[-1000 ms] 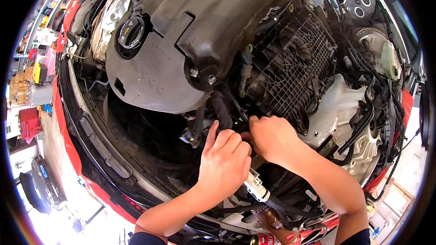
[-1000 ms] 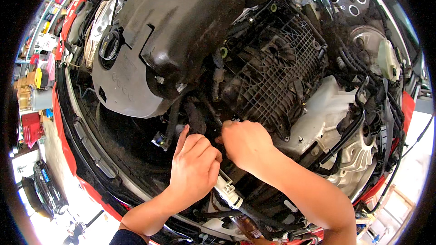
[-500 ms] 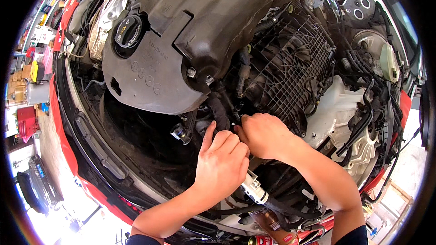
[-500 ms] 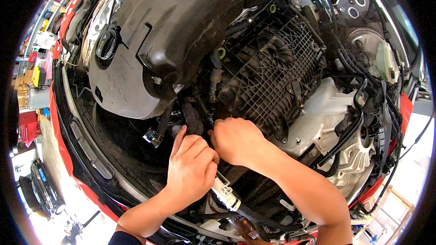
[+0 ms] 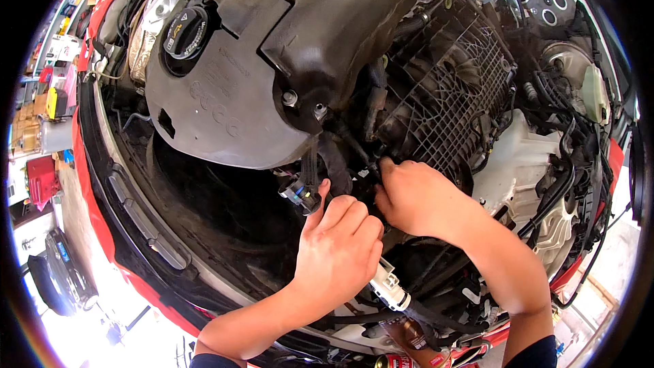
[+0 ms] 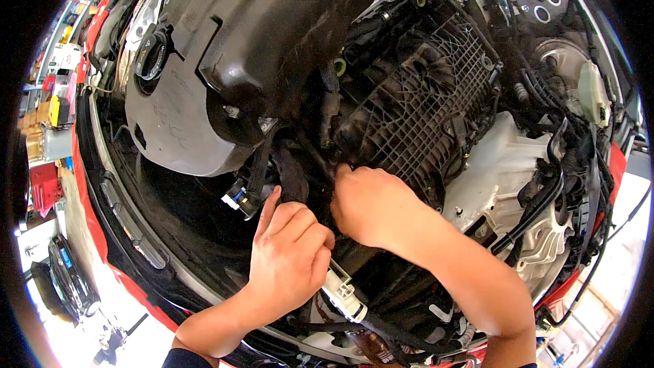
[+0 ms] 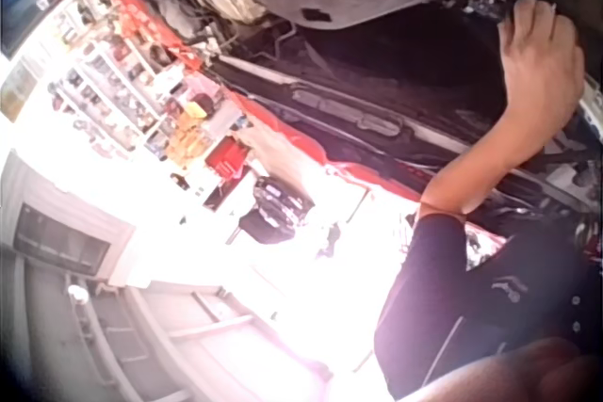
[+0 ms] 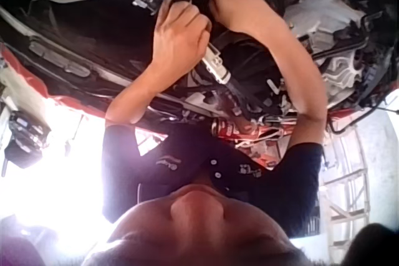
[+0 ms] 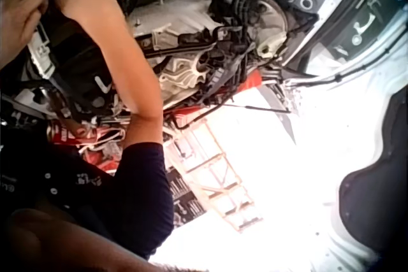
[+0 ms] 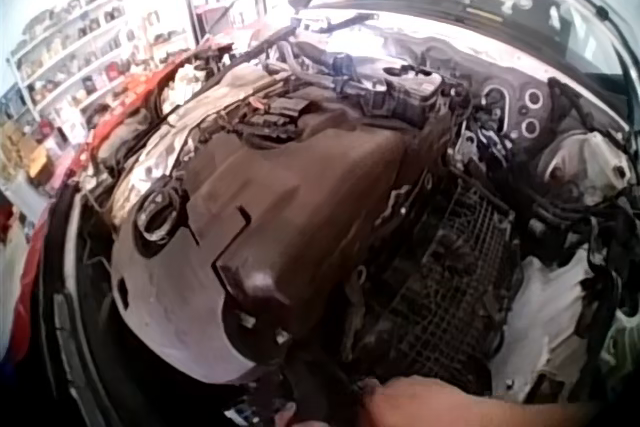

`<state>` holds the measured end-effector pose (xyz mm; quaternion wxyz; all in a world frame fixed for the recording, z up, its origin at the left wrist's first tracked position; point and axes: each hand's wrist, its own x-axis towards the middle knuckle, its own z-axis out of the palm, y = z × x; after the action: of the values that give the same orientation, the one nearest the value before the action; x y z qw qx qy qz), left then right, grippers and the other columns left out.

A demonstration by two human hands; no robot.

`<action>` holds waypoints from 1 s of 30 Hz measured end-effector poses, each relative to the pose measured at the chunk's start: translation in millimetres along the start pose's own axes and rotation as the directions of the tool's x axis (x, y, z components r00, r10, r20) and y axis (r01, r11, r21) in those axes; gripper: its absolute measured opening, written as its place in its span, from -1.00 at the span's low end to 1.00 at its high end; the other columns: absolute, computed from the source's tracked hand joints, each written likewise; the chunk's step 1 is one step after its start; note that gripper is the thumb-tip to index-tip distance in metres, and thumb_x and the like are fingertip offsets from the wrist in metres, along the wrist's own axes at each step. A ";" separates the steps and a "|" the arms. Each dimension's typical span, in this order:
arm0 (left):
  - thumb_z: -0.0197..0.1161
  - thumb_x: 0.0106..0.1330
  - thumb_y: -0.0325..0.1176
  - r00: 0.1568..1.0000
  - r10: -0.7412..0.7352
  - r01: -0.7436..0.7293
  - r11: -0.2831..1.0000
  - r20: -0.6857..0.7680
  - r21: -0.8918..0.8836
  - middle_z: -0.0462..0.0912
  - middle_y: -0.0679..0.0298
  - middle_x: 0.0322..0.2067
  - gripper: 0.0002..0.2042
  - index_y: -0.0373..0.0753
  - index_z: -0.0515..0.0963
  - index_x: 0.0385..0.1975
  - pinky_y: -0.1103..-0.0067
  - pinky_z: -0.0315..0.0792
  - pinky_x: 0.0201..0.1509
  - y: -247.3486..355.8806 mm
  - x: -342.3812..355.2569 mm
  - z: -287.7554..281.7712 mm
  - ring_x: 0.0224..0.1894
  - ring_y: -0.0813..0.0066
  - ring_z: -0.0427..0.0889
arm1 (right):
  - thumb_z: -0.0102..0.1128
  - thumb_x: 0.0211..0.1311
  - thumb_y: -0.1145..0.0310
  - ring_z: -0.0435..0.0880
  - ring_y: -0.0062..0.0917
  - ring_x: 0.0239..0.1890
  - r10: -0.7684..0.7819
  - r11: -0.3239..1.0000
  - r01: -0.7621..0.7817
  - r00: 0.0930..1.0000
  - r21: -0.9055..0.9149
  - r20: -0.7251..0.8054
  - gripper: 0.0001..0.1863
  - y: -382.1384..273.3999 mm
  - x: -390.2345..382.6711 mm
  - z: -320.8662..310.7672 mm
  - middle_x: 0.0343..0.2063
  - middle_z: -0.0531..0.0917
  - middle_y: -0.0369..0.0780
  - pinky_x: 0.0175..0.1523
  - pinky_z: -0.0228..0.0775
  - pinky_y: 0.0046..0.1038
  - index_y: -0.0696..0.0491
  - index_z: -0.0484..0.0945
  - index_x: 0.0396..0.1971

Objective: The person works on a car engine by unfastening components with wrenches and disconnecting and connecting electrical plugs, hoses, and wiring by hand.

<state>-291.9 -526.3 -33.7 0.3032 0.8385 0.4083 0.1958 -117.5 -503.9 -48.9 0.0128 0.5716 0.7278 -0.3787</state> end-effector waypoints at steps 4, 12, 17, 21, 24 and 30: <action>0.18 -0.02 -0.50 1.000 0.007 -0.007 1.000 0.014 0.013 0.42 0.24 -0.49 -0.96 -0.19 0.49 -0.61 0.06 0.21 0.28 0.1 0.6 -1.4 -0.19 0.25 0.48 | 0.11 0.15 0.33 0.66 -0.11 -0.44 0.162 0.977 -0.173 0.982 -0.126 -0.095 -0.78 -20.8 -1.8 -0.6 -0.57 0.62 0.01 -0.33 0.52 -0.19 0.21 0.44 -0.38; 0.24 -0.03 -0.44 0.997 0.013 -0.019 0.997 0.080 0.073 0.41 0.26 -0.46 -0.91 -0.19 0.45 -0.60 0.09 0.20 0.30 1.6 0.0 -4.3 -0.15 0.29 0.47 | 0.11 0.12 0.32 0.66 -0.08 -0.51 0.152 0.987 -0.155 0.986 -0.047 -0.066 -0.77 -16.4 -28.8 0.8 -0.60 0.62 0.02 -0.37 0.53 -0.18 0.21 0.44 -0.44; 0.24 -0.05 -0.43 0.996 0.032 -0.039 0.995 0.077 0.093 0.41 0.26 -0.47 -0.92 -0.17 0.46 -0.60 0.08 0.20 0.29 0.5 0.8 -1.5 -0.16 0.30 0.47 | 0.07 0.13 0.32 0.63 0.00 -0.53 0.122 0.992 -0.120 0.991 0.047 -0.047 -0.76 -1.5 -33.3 3.4 -0.63 0.59 0.08 -0.35 0.51 -0.10 0.23 0.42 -0.49; 0.27 -0.10 -0.41 0.992 -0.011 0.001 0.997 0.123 0.078 0.42 0.26 -0.47 -0.89 -0.18 0.47 -0.60 0.07 0.21 0.28 0.8 -0.1 -4.6 -0.17 0.27 0.49 | 0.07 0.19 0.31 0.61 0.01 -0.55 0.149 0.985 -0.150 0.989 0.082 0.019 -0.75 -2.7 -38.0 -14.7 -0.66 0.57 0.09 -0.39 0.49 -0.10 0.21 0.40 -0.52; 0.29 -0.13 -0.40 0.993 -0.025 0.022 1.000 0.118 0.019 0.43 0.26 -0.47 -0.87 -0.18 0.47 -0.60 0.05 0.20 0.28 0.9 1.8 -4.6 -0.17 0.25 0.49 | 0.08 0.20 0.33 0.60 0.00 -0.57 0.076 0.993 -0.073 0.997 0.093 -0.029 -0.75 3.9 -40.3 -18.4 -0.70 0.54 0.07 -0.43 0.47 -0.11 0.22 0.37 -0.51; 0.24 -0.03 -0.42 0.996 0.023 -0.030 0.996 0.089 0.079 0.41 0.27 -0.46 -0.93 -0.15 0.48 -0.58 0.07 0.19 0.28 1.3 2.5 -3.5 -0.14 0.31 0.47 | 0.06 0.26 0.48 0.47 -0.03 -0.47 -0.003 0.903 0.118 0.963 0.414 -0.268 -0.90 12.4 -38.5 -19.6 -0.58 0.48 -0.01 -0.36 0.26 -0.19 0.18 0.38 -0.34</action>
<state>-291.7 -523.7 -30.0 0.2844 0.8630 0.3911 0.1463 -85.6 -523.7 -24.2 -0.2202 0.5821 0.6404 -0.4501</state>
